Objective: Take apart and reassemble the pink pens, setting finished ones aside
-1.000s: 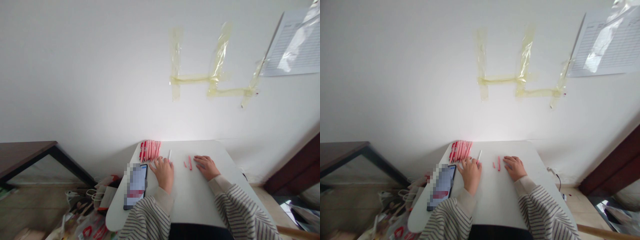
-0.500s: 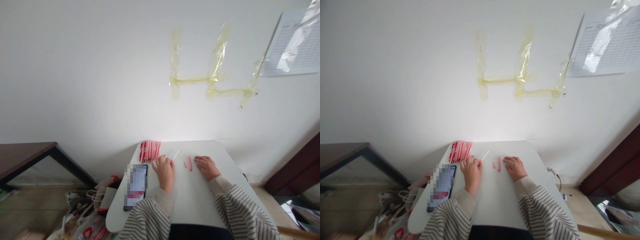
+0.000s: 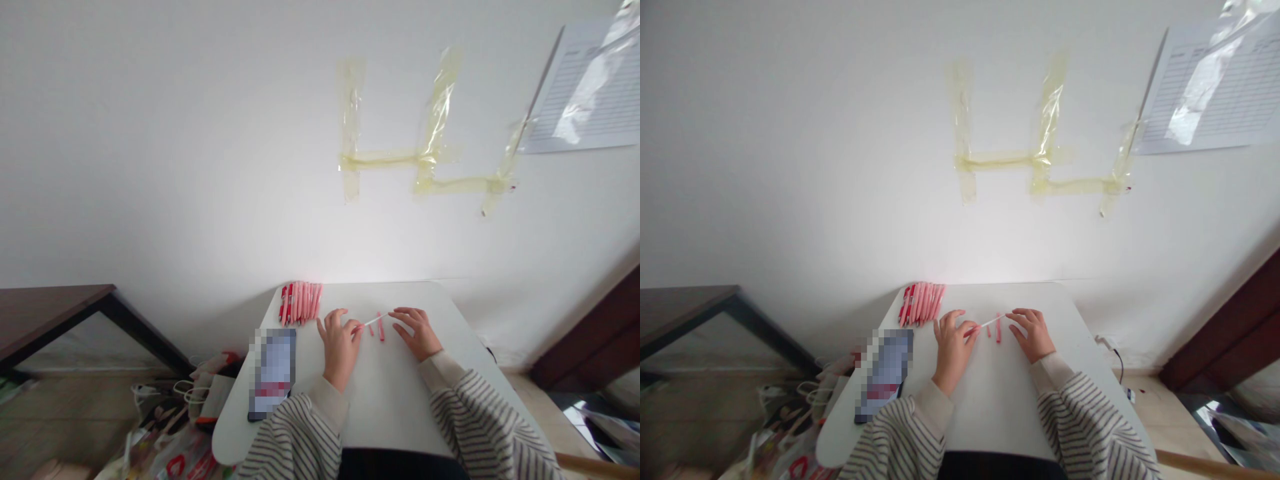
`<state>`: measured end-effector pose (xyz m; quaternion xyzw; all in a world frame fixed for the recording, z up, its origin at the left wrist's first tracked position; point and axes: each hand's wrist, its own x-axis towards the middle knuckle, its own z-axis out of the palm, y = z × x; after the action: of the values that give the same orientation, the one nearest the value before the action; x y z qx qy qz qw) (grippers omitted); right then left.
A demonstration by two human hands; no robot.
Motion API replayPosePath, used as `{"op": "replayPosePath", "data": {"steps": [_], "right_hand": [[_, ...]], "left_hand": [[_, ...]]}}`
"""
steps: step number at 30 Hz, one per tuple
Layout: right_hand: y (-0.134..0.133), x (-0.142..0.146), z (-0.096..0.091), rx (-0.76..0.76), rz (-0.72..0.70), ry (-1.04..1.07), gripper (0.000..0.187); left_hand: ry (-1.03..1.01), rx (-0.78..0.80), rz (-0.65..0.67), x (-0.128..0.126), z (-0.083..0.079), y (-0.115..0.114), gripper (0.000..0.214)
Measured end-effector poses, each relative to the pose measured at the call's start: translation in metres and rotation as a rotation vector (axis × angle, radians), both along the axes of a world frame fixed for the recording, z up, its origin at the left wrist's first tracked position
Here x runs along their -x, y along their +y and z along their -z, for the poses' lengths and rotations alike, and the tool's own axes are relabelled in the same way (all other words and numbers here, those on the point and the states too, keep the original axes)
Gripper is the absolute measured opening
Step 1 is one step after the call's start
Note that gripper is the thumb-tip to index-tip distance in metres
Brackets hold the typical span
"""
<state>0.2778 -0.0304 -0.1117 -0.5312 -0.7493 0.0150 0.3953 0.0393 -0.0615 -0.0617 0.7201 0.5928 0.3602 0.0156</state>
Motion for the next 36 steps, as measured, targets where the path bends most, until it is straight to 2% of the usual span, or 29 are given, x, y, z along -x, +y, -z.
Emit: {"op": "replayPosePath", "data": {"steps": [7,17,28,36], "right_hand": [[-0.0013,0.0008,0.0008,-0.026,-0.002,0.024,0.028],[-0.0003,0.0004,-0.0001,-0.047,-0.01,0.03,0.021],[0.0052,-0.0047,0.0055,-0.179,0.11,0.072,0.023],[0.0056,-0.0065,0.0071,-0.166,0.141,0.093,0.023]], "left_hand": [[0.016,-0.003,0.092,-0.0014,-0.0003,-0.0009,0.011],[0.027,0.009,0.091,-0.0003,-0.0005,-0.0004,0.013],[0.028,-0.053,-0.011,0.0026,0.003,0.0019,0.012],[0.054,-0.05,-0.095,0.0046,0.0051,0.0041,0.011]]}}
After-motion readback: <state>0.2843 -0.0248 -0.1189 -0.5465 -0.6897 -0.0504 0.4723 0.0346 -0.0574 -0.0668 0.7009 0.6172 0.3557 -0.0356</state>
